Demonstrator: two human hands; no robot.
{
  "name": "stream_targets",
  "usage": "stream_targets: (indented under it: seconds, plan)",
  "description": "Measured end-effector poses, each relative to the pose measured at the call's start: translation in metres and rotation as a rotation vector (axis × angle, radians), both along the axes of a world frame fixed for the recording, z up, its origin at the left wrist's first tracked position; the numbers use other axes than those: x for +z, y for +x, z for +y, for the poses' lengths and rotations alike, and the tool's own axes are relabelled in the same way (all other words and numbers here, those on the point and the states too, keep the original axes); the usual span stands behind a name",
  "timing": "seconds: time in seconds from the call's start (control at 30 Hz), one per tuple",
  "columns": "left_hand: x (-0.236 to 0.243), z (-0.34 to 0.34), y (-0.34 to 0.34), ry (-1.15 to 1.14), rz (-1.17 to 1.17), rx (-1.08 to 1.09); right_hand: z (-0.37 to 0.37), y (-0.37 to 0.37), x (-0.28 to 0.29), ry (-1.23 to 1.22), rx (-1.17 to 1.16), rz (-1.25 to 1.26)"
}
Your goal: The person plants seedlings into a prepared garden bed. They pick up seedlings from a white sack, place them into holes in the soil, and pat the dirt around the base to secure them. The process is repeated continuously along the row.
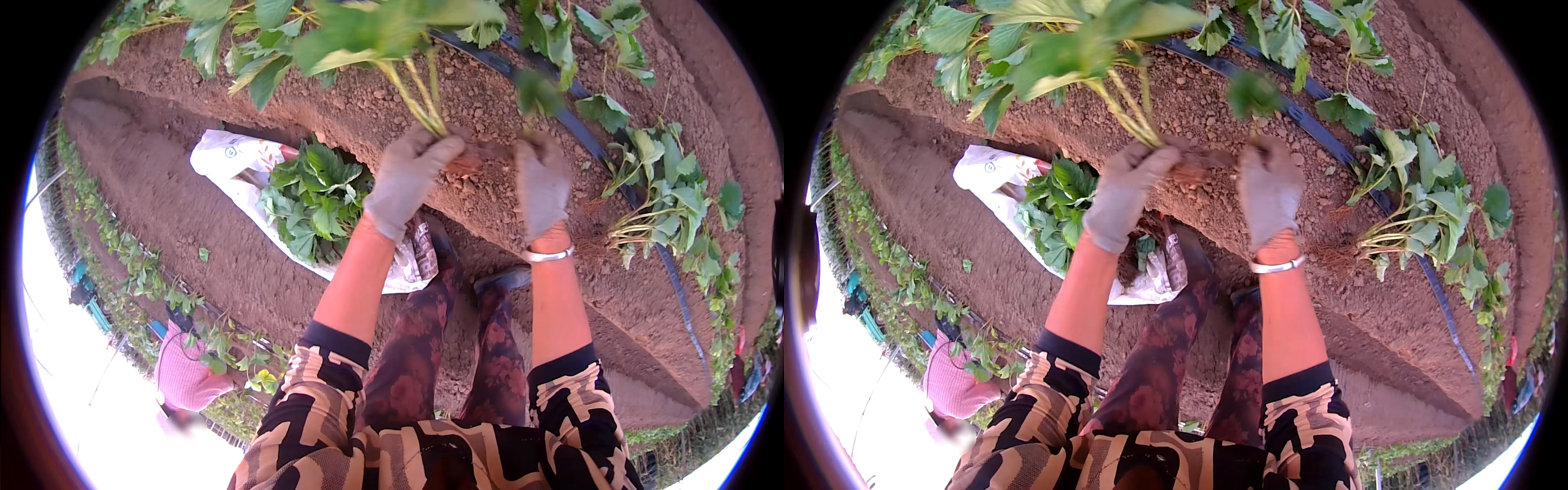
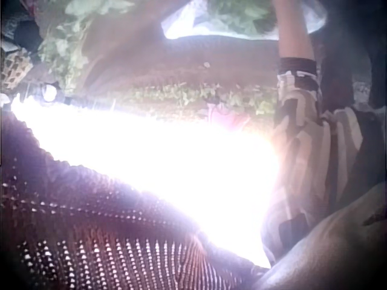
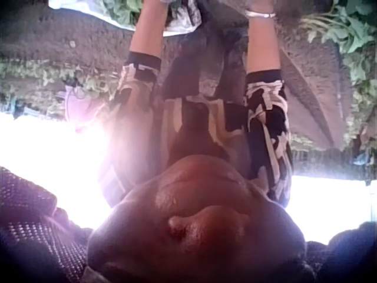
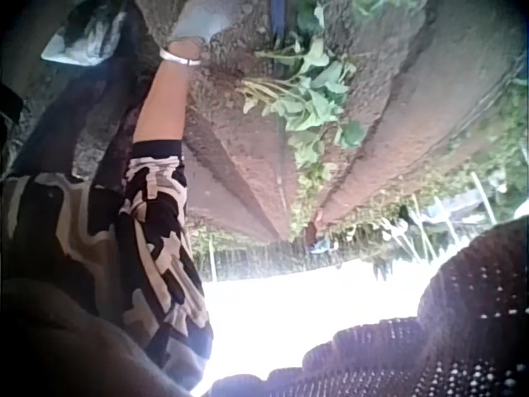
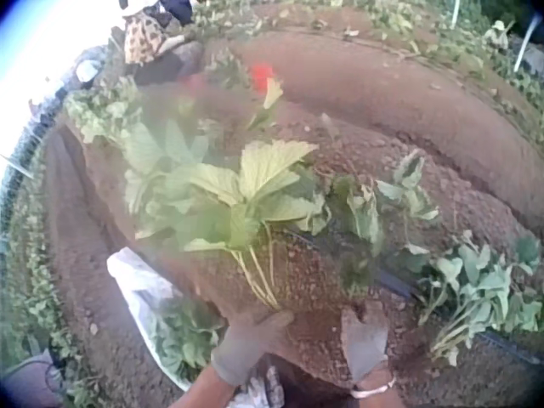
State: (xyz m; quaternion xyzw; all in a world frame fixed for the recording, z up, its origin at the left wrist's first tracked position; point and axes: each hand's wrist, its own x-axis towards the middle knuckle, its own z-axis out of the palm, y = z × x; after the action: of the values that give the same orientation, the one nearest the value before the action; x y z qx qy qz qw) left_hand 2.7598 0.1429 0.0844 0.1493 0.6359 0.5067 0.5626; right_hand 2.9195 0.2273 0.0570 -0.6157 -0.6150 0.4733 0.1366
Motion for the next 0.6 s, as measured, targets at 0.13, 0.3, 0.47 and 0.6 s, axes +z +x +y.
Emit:
stream_targets:
  seconds: [0.13,0.3,0.47,0.6]
  plan:
    - [0.02,-0.005,-0.036,0.011,0.072,0.131,0.006,0.021,0.011,-0.105,0.304,-0.252]
    - [0.017,-0.001,-0.059,-0.015,0.185,0.103,0.029,0.017,0.017,0.325,0.688,-0.462]
    - [0.003,0.012,-0.051,-0.048,0.146,0.037,0.051,-0.052,-0.023,0.474,0.771,-0.452]
    - [-0.005,0.013,-0.048,0.029,0.141,0.056,0.048,-0.059,-0.047,0.532,0.849,-0.599]
